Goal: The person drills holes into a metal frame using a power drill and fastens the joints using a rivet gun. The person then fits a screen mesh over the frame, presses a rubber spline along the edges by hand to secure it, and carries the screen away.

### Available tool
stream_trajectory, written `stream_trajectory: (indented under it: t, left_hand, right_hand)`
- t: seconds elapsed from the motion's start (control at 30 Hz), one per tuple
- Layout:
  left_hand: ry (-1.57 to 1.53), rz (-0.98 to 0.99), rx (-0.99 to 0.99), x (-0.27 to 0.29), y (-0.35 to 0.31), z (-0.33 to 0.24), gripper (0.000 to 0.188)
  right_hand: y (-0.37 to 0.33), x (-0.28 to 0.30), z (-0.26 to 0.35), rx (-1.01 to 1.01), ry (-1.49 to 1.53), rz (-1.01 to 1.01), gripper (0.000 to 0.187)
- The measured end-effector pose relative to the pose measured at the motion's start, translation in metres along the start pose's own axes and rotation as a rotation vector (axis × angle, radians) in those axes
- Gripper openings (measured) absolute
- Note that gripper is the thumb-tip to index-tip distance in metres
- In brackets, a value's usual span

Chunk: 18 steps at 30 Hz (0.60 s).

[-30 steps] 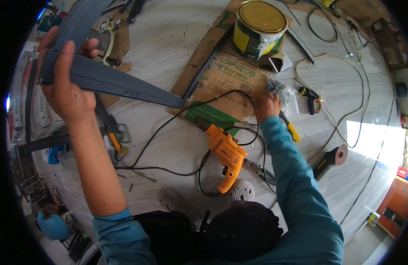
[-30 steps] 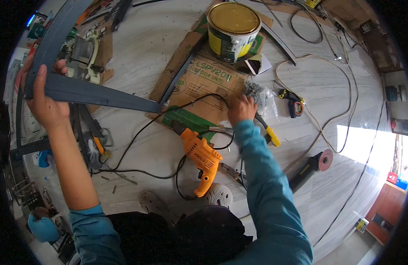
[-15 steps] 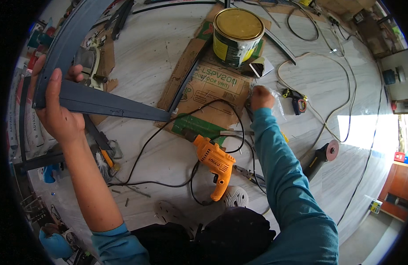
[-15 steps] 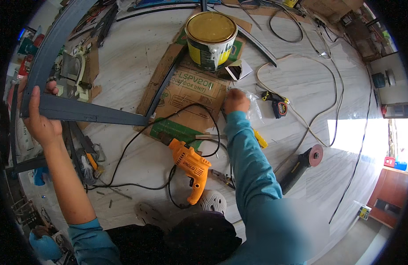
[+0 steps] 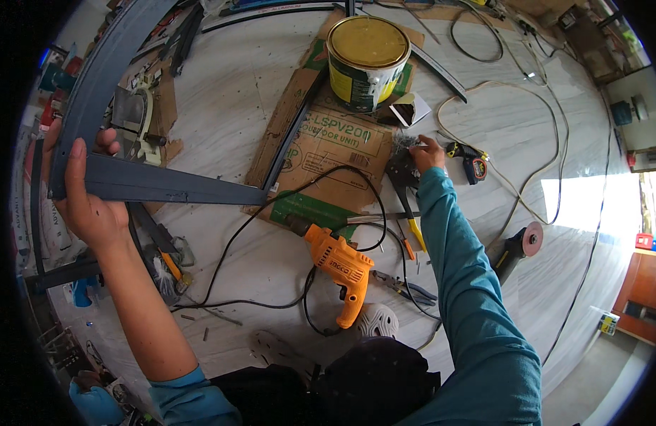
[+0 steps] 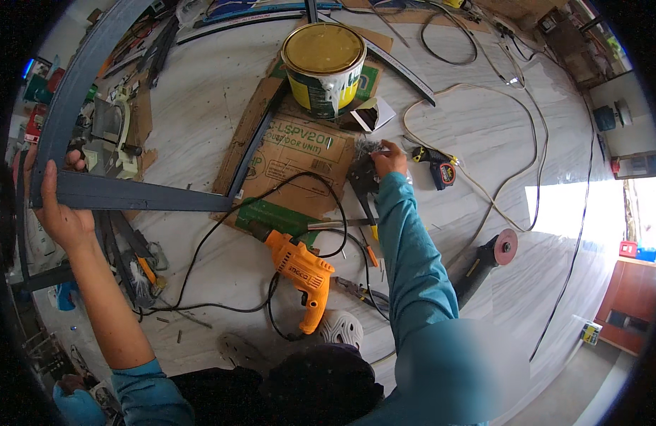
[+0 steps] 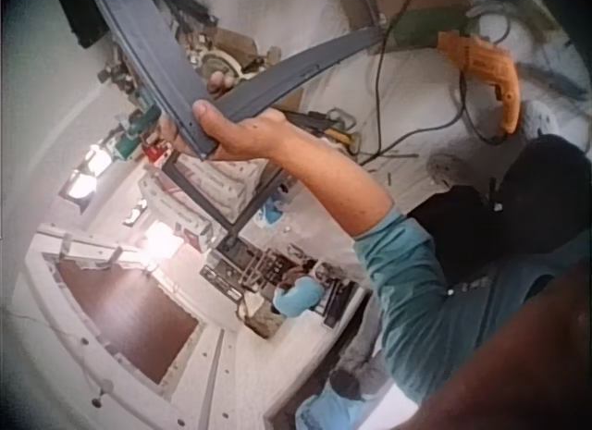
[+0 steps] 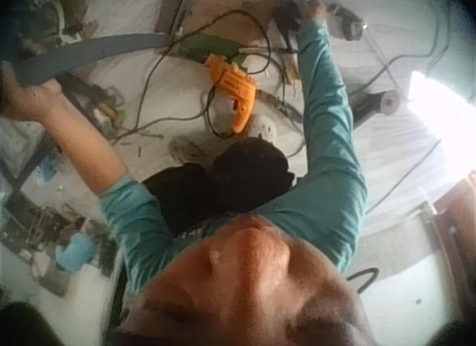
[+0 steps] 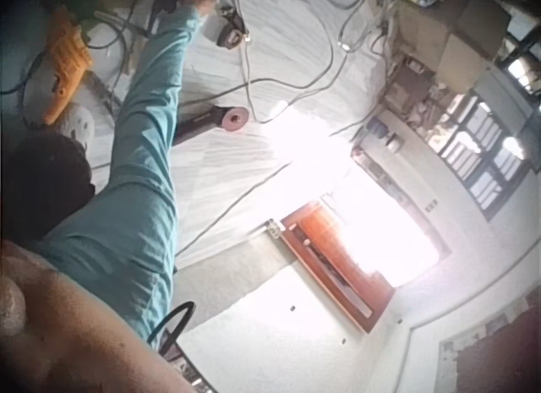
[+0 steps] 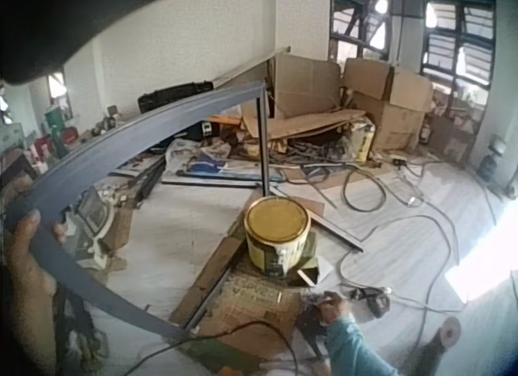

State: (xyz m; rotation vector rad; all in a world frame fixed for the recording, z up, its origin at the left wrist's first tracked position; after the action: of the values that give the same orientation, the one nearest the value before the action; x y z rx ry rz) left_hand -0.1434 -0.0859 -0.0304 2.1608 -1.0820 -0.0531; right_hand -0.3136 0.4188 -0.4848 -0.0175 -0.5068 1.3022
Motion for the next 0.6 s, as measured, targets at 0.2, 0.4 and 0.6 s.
stream_trajectory:
  t: [0.2, 0.4, 0.6]
  left_hand:
    - [-0.012, 0.035, -0.005, 0.001, -0.001, 0.001, 0.036]
    - [-0.057, 0.024, -0.011, -0.001, -0.001, -0.002, 0.037]
    - [-0.029, 0.001, -0.011, -0.001, -0.003, -0.004, 0.037]
  right_hand:
    - [-0.021, 0.001, 0.034, -0.116, -0.082, -0.075, 0.036]
    - [-0.017, 0.000, 0.035, -0.082, -0.202, -0.148, 0.036]
    - [-0.016, -0.002, 0.033, -0.042, -0.208, -0.130, 0.036]
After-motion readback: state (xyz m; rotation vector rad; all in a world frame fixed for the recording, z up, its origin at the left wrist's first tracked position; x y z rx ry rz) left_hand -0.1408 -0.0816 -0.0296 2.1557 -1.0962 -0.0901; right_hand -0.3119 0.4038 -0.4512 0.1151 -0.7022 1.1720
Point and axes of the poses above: each hand's wrist, its own y-axis towards the middle knuckle, its own x-axis out of the back of the hand, z = x × y, the point moved 9 cm from there along y, towards the middle knuckle, and after that the axes turned 10 degrees about y, right-handed, at the moved point
